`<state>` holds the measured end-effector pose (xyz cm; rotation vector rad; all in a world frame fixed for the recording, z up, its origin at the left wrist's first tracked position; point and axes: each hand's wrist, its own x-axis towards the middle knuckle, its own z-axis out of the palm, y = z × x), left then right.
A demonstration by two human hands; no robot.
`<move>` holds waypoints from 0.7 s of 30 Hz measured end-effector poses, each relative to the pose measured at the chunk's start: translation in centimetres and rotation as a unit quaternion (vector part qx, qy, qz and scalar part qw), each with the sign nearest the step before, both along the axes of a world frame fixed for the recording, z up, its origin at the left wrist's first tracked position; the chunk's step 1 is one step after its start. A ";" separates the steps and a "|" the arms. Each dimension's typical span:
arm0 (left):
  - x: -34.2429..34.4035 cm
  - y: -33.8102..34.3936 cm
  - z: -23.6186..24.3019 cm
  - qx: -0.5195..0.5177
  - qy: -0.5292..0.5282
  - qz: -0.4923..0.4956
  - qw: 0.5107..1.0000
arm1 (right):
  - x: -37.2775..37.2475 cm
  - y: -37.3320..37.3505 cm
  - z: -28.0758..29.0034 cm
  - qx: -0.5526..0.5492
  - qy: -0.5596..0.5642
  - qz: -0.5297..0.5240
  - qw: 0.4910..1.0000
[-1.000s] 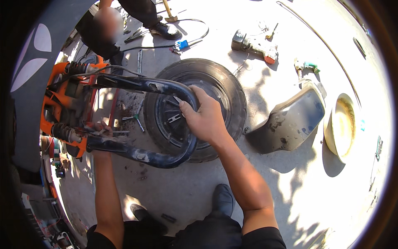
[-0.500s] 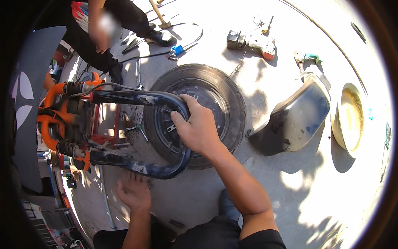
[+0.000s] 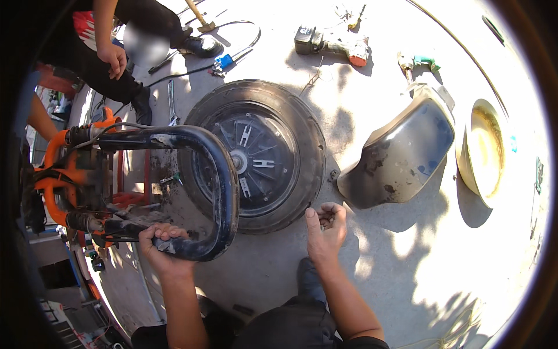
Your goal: The person removes a metal frame from an orange scooter, inspects it, and attempts to reattach it. They handle the frame and scooter parts while a small dog is nearby.
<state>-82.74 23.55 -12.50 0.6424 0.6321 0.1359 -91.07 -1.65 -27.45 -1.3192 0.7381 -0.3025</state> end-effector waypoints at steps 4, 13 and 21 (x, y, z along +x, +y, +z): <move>-0.1 0.2 -0.2 -0.007 0.010 0.000 1.000 | -1.0 3.9 -4.6 0.133 0.076 0.069 0.986; 0.0 -0.1 0.0 0.015 0.010 0.002 1.000 | 5.3 5.8 -4.9 0.281 -0.115 -0.091 0.948; -0.1 -0.1 0.2 0.015 0.000 -0.006 1.000 | 12.6 2.5 -2.1 0.294 -0.109 -0.063 0.947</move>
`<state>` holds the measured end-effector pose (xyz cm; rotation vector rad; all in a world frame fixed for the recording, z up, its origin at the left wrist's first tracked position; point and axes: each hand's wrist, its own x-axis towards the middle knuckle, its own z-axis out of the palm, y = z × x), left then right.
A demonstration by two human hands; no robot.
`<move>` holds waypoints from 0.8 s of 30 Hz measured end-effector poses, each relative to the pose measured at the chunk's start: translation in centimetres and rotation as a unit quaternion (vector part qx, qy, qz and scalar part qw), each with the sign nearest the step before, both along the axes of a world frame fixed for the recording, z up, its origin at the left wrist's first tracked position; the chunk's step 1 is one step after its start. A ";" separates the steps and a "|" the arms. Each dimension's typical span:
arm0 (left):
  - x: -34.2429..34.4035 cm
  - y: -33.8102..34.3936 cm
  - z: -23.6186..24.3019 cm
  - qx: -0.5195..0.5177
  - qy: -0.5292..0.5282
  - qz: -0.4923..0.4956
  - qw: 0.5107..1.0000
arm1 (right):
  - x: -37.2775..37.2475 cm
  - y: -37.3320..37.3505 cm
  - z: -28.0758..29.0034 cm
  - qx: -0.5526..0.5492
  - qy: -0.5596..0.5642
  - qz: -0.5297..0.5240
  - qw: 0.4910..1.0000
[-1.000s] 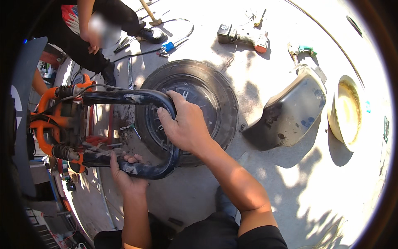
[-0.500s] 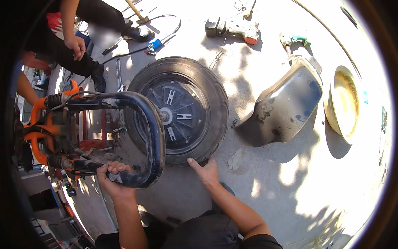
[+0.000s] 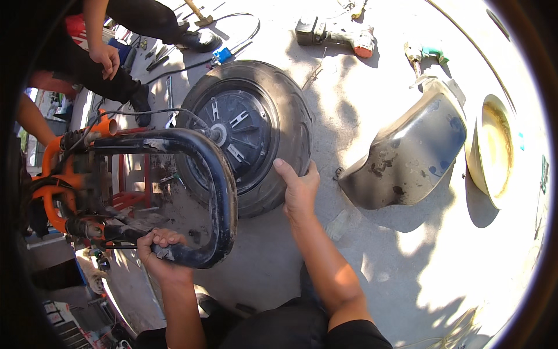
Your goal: The person removes a metal frame from an orange scooter, inspects it, and attempts to reattach it. They handle the frame and scooter parts while a small dog is nearby.
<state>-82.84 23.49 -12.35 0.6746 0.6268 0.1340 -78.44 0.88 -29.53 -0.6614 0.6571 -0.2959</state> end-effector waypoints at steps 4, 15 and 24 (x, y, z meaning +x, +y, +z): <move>-0.2 0.1 0.0 -0.015 0.010 0.004 1.000 | 4.2 -0.4 0.2 -0.013 -0.029 -0.008 0.999; -0.2 -0.1 -1.0 -0.005 0.033 0.025 0.999 | 15.2 -4.7 -3.2 -0.017 -0.081 0.001 0.997; -0.1 1.6 -6.5 -0.095 0.121 0.049 0.987 | 7.7 -5.1 -0.9 -0.288 0.181 0.210 0.916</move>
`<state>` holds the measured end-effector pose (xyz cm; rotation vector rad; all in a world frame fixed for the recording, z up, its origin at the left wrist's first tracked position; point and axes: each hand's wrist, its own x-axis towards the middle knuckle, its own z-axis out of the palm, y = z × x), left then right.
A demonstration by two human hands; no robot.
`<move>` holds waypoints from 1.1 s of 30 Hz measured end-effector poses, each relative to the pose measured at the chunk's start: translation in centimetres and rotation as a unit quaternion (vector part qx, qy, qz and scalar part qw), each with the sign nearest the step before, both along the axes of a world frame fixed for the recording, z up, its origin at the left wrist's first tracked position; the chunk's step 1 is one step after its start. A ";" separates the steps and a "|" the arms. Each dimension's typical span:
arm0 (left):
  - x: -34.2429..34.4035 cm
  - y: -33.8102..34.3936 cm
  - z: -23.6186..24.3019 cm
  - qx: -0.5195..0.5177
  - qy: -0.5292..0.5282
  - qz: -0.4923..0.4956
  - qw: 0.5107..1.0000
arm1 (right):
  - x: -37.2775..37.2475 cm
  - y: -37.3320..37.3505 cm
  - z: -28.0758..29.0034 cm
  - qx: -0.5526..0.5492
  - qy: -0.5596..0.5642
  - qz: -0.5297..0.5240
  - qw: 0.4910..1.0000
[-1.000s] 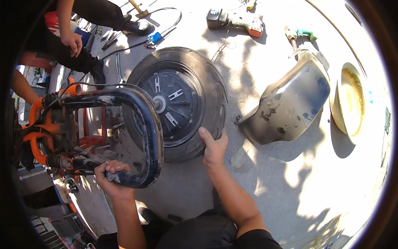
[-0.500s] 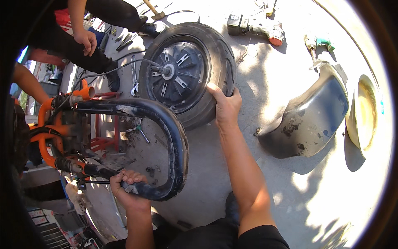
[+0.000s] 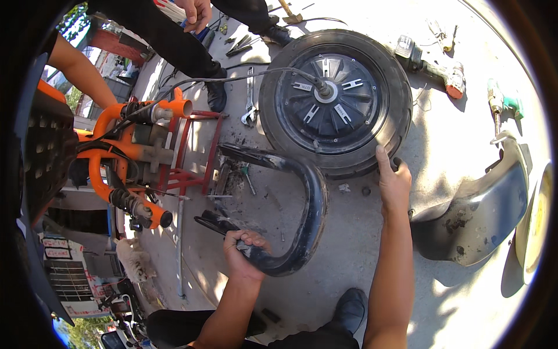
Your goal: The person removes a metal frame from an orange scooter, inspects it, and attempts to reattach it. They handle the frame and scooter parts while a small dog is nearby.
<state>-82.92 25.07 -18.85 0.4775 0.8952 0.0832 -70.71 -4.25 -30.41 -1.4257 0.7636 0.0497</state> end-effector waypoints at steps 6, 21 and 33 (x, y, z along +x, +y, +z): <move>-3.0 -1.2 -3.8 0.090 0.078 -0.047 0.992 | -10.1 4.9 5.8 0.191 -0.085 0.096 0.973; -4.8 15.9 -11.5 0.152 0.084 -0.062 0.983 | -12.1 9.5 5.4 0.151 -0.085 0.068 0.983; 2.9 14.6 -7.2 0.117 -0.035 0.013 0.992 | -12.4 9.1 2.9 0.103 -0.131 0.066 0.984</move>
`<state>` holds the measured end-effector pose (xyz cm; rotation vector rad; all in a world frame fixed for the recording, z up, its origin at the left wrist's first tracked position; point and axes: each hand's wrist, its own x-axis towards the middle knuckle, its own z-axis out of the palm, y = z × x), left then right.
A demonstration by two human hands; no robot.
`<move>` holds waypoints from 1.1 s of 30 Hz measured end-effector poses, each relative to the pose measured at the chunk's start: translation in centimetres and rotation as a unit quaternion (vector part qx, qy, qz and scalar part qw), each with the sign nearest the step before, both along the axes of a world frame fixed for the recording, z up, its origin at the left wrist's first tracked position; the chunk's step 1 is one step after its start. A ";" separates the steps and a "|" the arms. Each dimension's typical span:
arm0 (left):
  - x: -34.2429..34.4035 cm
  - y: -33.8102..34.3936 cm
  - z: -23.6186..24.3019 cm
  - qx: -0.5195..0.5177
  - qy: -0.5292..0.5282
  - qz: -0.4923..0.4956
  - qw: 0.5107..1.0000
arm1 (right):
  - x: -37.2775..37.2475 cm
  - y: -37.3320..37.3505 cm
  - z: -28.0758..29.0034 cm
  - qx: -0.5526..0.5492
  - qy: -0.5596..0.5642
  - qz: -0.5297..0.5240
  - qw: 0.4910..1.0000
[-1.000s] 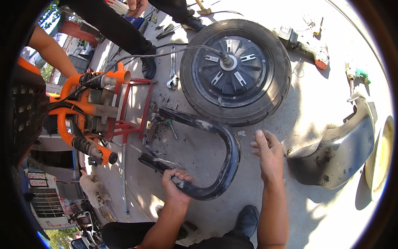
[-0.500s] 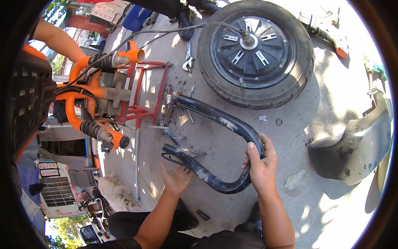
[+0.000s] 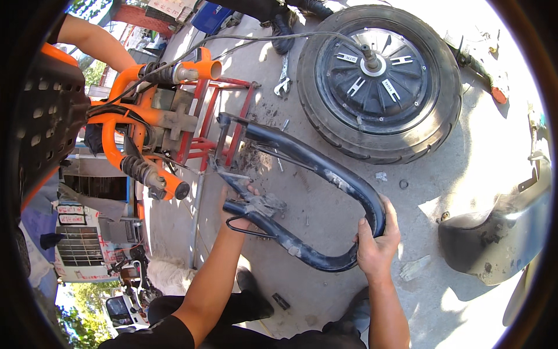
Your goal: The person removes a metal frame from an orange scooter, inspects it, and attempts to reattach it. They handle the frame and scooter parts while a small dog is nearby.
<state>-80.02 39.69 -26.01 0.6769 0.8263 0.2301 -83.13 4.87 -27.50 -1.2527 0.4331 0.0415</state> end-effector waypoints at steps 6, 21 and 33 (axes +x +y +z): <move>4.3 1.9 4.4 0.089 -0.108 -0.055 0.989 | 5.6 0.6 0.1 0.054 -0.085 -0.005 0.995; 3.8 -1.8 6.5 0.129 -0.088 -0.013 0.988 | 9.5 -2.1 1.0 0.109 -0.059 0.030 0.992; 4.4 -0.7 7.4 0.140 -0.142 -0.049 0.979 | 10.5 -0.9 2.6 0.118 -0.068 0.041 0.990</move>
